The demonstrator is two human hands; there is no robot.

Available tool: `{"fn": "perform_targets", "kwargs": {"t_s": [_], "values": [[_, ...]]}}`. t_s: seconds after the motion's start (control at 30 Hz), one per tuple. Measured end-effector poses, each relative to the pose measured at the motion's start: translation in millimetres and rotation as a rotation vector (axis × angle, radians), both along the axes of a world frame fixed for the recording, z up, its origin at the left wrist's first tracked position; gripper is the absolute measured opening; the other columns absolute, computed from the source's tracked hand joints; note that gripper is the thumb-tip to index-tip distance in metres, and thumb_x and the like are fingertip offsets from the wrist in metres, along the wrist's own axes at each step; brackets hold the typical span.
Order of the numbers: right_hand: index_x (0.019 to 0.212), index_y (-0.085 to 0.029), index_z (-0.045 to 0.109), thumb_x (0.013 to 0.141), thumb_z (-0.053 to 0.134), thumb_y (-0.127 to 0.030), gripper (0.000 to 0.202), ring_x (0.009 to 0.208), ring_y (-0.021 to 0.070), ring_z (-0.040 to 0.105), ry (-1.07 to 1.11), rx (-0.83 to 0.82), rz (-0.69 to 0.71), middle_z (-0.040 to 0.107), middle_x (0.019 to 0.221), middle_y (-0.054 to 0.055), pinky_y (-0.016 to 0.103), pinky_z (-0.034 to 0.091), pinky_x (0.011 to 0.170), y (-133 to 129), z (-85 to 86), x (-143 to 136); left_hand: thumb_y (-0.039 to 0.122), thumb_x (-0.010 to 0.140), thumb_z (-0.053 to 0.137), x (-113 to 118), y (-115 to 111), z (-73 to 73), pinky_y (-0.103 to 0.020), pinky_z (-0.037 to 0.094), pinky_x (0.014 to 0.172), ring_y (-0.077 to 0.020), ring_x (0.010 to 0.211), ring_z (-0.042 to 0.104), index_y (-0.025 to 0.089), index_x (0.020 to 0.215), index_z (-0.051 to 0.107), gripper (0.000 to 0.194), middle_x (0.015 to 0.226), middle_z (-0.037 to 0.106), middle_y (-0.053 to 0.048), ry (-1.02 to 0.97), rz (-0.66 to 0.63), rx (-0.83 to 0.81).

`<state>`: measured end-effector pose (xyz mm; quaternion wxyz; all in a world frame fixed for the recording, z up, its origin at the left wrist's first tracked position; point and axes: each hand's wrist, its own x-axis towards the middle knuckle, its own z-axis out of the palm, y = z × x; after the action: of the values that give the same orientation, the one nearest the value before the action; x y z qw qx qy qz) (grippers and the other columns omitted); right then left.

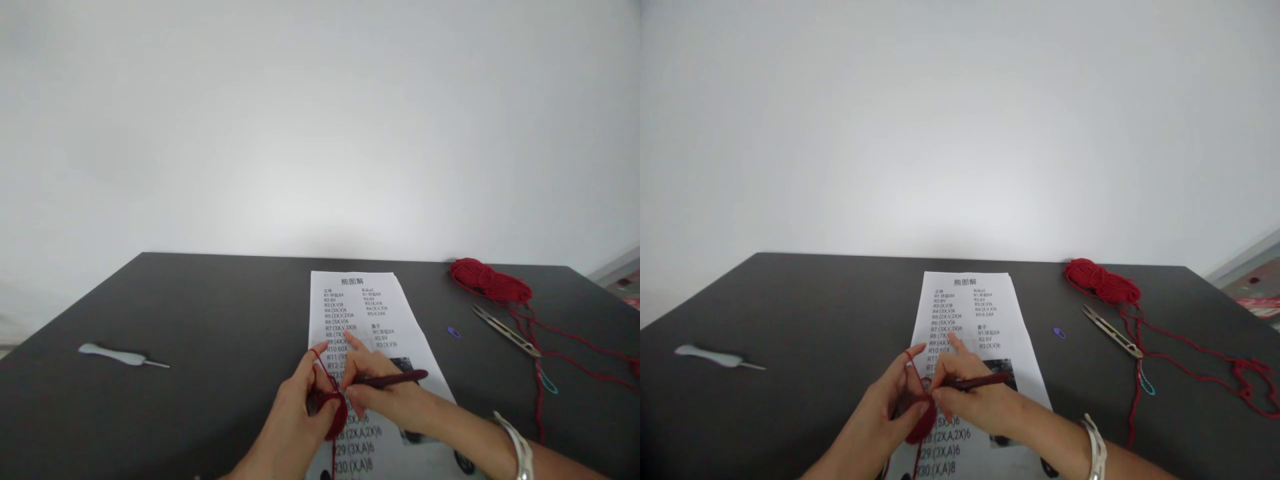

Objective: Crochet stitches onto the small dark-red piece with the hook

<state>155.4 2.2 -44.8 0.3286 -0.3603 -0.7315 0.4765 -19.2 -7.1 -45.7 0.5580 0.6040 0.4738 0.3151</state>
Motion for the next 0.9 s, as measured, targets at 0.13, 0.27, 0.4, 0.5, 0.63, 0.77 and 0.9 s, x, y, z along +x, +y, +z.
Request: {"fn": "perform_targets", "kwargs": {"t_s": [0.13, 0.27, 0.4, 0.5, 0.63, 0.77, 0.9], "values": [[0.069, -0.022, 0.051, 0.082, 0.051, -0.016, 0.014, 0.057, 0.0113, 0.058, -0.013, 0.010, -0.007, 0.049, 0.053, -0.011, 0.049, 0.003, 0.116, -1.8, 0.9, -1.0, 0.017, 0.071, 0.052, -2.4, -0.7, -3.0, -0.034, 0.045, 0.076, -0.0158, 0.066, 0.053, 0.012, 0.128, 0.040, 0.059, 0.065, 0.052, 0.006, 0.023, -0.026, 0.008], [0.069, -0.022, 0.050, 0.083, 0.051, -0.018, 0.014, 0.057, 0.0109, 0.058, -0.006, 0.009, 0.010, 0.050, 0.054, -0.011, 0.048, 0.003, 0.116, -2.5, 0.7, -1.4, 0.016, 0.071, 0.051, -4.9, -0.5, -5.2, -0.034, 0.045, 0.078, -0.0158, 0.067, 0.055, 0.012, 0.129, 0.040, 0.059, 0.067, 0.054, 0.005, 0.050, -0.049, 0.031], [0.069, -0.022, 0.052, 0.083, 0.052, -0.019, 0.014, 0.058, 0.0109, 0.057, -0.008, 0.025, 0.009, 0.049, 0.056, -0.010, 0.047, 0.003, 0.116, -1.0, 1.0, -1.6, 0.015, 0.072, 0.052, -7.3, -0.8, -8.8, -0.033, 0.045, 0.078, -0.0154, 0.069, 0.057, 0.015, 0.130, 0.039, 0.060, 0.069, 0.055, 0.005, 0.040, -0.059, 0.038], [0.069, -0.022, 0.052, 0.083, 0.052, -0.020, 0.014, 0.055, 0.0102, 0.055, -0.005, 0.026, 0.025, 0.048, 0.055, -0.011, 0.046, 0.003, 0.116, 0.1, 0.5, -1.3, 0.014, 0.072, 0.053, -8.7, -1.3, -10.8, -0.032, 0.045, 0.076, -0.0149, 0.068, 0.057, 0.016, 0.130, 0.041, 0.060, 0.068, 0.055, 0.006, 0.039, -0.058, 0.057], [0.069, -0.022, 0.052, 0.084, 0.052, -0.020, 0.014, 0.055, 0.0101, 0.055, 0.007, 0.022, 0.023, 0.048, 0.055, -0.011, 0.045, 0.003, 0.116, 0.1, -0.7, -1.1, 0.014, 0.071, 0.053, -8.7, -0.3, -10.6, -0.031, 0.045, 0.072, -0.0142, 0.065, 0.056, 0.018, 0.127, 0.045, 0.057, 0.066, 0.054, 0.006, 0.032, -0.048, 0.065], [0.068, -0.022, 0.052, 0.083, 0.052, -0.020, 0.015, 0.055, 0.0102, 0.055, 0.024, 0.021, 0.002, 0.049, 0.056, -0.011, 0.046, 0.003, 0.115, -1.2, -0.4, -3.6, 0.014, 0.069, 0.055, -6.9, 0.9, -7.4, -0.031, 0.045, 0.071, -0.0146, 0.064, 0.055, 0.018, 0.126, 0.047, 0.057, 0.065, 0.055, 0.006, -0.001, -0.030, 0.041], [0.068, -0.022, 0.053, 0.081, 0.055, -0.020, 0.014, 0.055, 0.0115, 0.056, 0.083, -0.019, -0.052, 0.052, 0.053, -0.010, 0.050, 0.010, 0.111, -1.4, 0.0, -5.9, 0.016, 0.068, 0.056, -2.8, 2.6, 1.5, -0.034, 0.043, 0.071, -0.0155, 0.063, 0.054, 0.012, 0.125, 0.043, 0.059, 0.064, 0.056, 0.006, -0.076, 0.011, -0.038]]}}
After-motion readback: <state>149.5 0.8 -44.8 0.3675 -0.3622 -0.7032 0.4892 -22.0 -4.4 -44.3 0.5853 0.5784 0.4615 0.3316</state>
